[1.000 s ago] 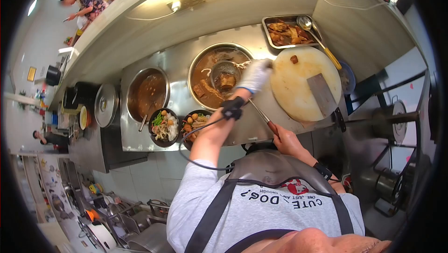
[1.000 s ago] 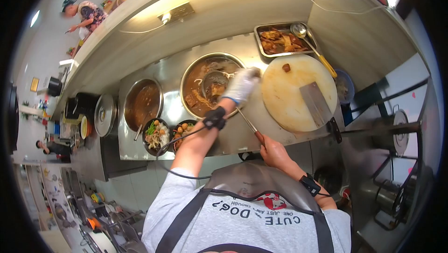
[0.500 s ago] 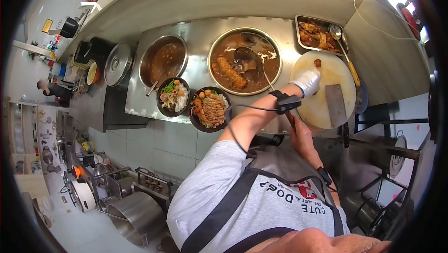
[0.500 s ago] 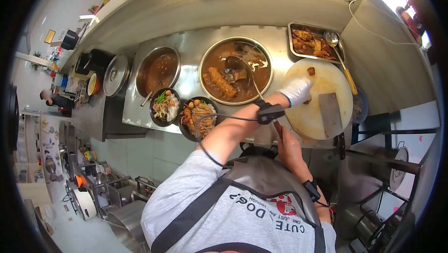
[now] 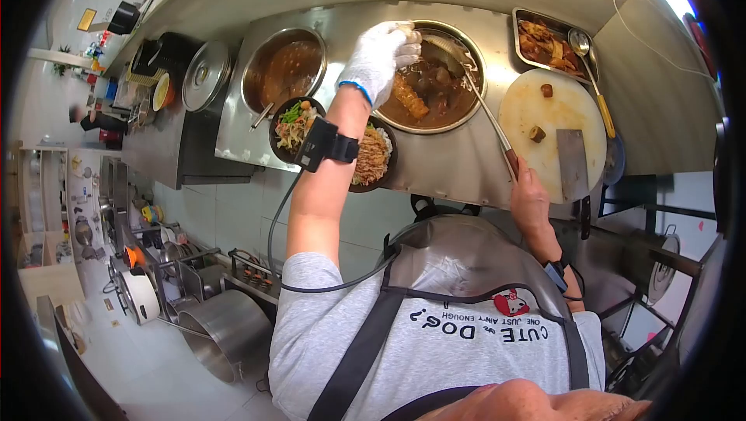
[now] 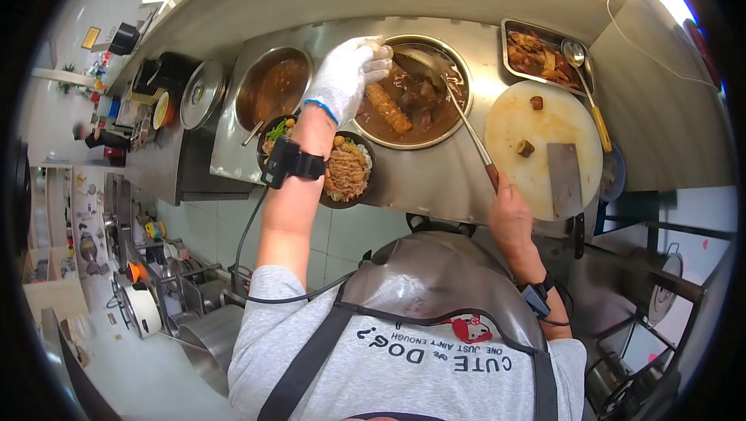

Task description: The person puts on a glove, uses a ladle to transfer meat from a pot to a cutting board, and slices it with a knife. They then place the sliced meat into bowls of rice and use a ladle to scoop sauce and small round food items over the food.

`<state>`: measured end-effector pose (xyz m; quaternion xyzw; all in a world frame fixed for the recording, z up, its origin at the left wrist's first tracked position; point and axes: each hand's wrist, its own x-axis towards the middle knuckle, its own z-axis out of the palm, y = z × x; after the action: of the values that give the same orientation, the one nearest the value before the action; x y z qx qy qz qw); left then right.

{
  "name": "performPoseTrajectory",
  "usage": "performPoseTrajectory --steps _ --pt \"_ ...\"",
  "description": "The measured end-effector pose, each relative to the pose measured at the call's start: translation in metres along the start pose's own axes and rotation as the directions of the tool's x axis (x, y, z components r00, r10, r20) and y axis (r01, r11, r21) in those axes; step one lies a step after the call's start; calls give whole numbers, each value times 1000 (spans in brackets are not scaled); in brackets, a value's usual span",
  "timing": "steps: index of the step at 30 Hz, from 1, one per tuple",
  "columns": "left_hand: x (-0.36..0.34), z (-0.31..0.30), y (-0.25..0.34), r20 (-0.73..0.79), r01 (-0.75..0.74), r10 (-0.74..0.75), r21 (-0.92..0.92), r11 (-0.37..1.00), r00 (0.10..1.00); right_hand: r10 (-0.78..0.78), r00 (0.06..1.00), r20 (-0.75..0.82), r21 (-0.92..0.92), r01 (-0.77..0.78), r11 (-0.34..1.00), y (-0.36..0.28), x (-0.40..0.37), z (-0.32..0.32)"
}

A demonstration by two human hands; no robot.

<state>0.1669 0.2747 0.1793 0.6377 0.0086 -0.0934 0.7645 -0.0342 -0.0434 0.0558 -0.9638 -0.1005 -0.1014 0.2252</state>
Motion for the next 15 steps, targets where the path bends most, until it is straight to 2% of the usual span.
performPoseTrajectory --steps 2,4,7,8,10,15 --pt "-4 -14 -5 -74 7 -14 -94 996 997 2 1000 7 32 -3 999 -2 4 -11" --pt "-12 -16 -3 -109 16 -32 -141 990 994 24 994 104 176 -42 983 -2 5 -21" --pt "-20 -20 -7 -135 19 -47 -208 978 990 12 979 202 246 -63 967 -9 11 -36" --pt "-22 -21 -8 -130 10 -41 -231 973 991 7 979 204 245 -58 968 -12 13 -38" --pt "-25 -20 -8 -143 6 -41 -238 971 989 -111 979 169 281 61 958 -17 17 -39" --pt "-30 -18 -6 -152 -11 -27 -245 970 988 -100 964 246 255 35 966 -13 15 -25"
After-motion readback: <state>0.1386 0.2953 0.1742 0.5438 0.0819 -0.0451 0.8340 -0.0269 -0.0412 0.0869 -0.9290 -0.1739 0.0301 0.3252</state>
